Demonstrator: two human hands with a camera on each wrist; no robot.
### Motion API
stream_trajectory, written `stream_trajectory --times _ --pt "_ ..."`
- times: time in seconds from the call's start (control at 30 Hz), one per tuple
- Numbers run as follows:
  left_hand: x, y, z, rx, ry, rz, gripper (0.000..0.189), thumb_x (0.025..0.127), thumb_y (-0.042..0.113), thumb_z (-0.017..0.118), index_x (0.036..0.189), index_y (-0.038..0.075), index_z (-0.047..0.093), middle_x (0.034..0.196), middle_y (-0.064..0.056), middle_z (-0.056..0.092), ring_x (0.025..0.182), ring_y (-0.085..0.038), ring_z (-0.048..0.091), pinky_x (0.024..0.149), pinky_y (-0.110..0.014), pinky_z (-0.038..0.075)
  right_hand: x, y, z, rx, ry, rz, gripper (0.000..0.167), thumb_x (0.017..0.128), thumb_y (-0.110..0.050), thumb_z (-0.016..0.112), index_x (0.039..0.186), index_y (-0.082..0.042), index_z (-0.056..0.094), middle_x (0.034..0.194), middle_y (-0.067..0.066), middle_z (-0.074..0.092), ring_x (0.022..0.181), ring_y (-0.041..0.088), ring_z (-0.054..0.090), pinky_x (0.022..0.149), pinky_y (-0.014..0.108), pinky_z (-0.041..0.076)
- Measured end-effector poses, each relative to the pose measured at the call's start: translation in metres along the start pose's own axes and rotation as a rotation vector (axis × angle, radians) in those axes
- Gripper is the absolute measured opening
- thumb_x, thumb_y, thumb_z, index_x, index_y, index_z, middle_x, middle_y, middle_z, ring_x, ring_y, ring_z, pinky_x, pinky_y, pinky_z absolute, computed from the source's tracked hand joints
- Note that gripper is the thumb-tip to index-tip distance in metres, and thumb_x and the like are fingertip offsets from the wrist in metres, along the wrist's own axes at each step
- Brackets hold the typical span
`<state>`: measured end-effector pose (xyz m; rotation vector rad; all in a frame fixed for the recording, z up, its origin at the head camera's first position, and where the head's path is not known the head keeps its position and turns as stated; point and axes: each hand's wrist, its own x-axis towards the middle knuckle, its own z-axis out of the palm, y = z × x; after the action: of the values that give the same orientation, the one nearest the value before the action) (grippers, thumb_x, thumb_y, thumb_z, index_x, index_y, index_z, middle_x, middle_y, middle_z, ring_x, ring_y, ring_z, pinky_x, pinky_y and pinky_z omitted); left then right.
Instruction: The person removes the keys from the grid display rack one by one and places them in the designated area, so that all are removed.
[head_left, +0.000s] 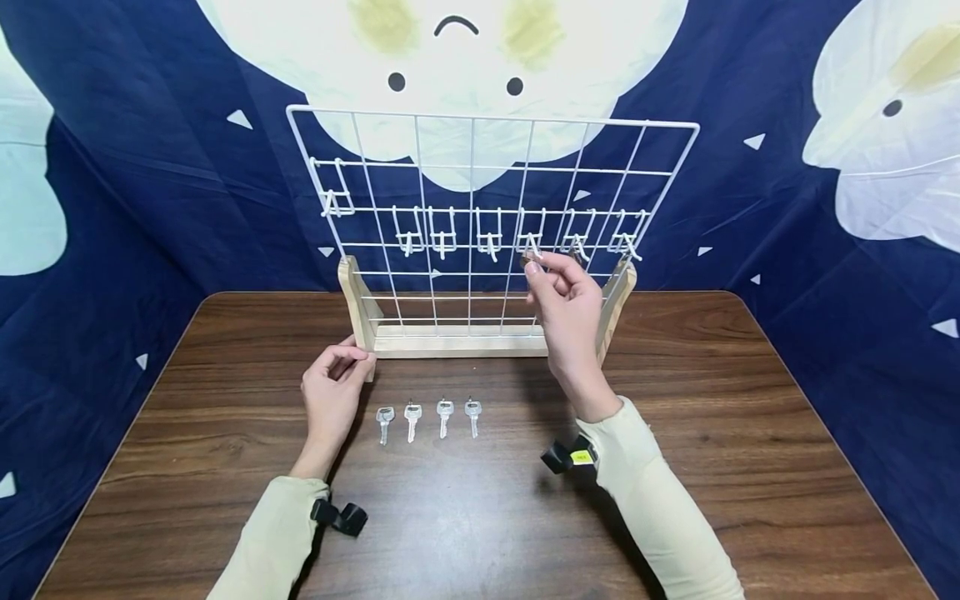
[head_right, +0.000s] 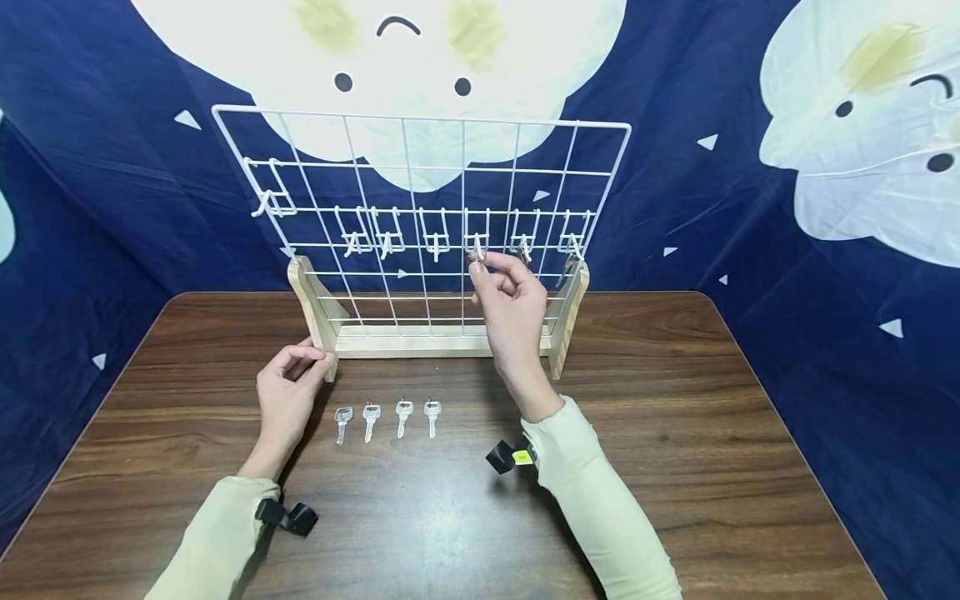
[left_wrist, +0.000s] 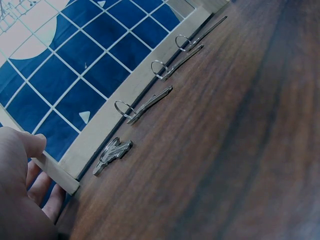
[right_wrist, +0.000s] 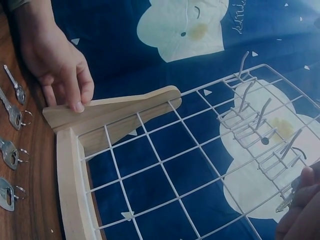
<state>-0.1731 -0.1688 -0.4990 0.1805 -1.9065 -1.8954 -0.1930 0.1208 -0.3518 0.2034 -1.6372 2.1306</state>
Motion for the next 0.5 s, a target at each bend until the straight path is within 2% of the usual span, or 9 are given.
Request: stream_trajectory --times 0.13,0.33,0.5 --pt "-0.0003 0.0005 -0.0001 -0.004 0.0 -0.001 0.013 0.095 -0.012 0.079 0.1 -0.018 0.07 0.12 0.014 0.075 0.105 -0.001 0.075 0.095 -0.014 0.06 0.0 -0.0011 -0.0003 -0.002 -0.005 -0.011 0.017 0.103 0.004 0.071 0.105 -0.011 0.08 0.068 -0.008 0.067 0.055 0.003 0.051 0.046 0.014 0.031" --pt "-0.0002 0.0 0.0 -0.006 0.006 0.0 0.013 0.095 -0.012 0.079 0.1 -0.018 0.069 0.118 0.016 0.075 0.104 -0.001 0.075 0.094 -0.014 0.06 -0.0004 -0.0027 -0.0013 -0.013 0.001 -0.018 0.007 0.102 0.003 0.071 0.106 0.004 0.077 0.08 -0.009 0.077 0.057 0.002 0.055 0.046 0.013 0.032" --pt "-0.0003 0.0001 0.0001 0.001 0.004 0.0 0.013 0.095 -0.011 0.08 0.1 -0.018 0.069 0.12 0.012 0.075 0.105 -0.001 0.074 0.095 -0.014 0.06 -0.0016 -0.0049 -0.0021 -0.006 0.001 -0.023 0.006 0.101 0.004 0.072 0.105 0.006 0.077 0.083 -0.008 0.078 0.057 0.004 0.054 0.047 0.013 0.032"
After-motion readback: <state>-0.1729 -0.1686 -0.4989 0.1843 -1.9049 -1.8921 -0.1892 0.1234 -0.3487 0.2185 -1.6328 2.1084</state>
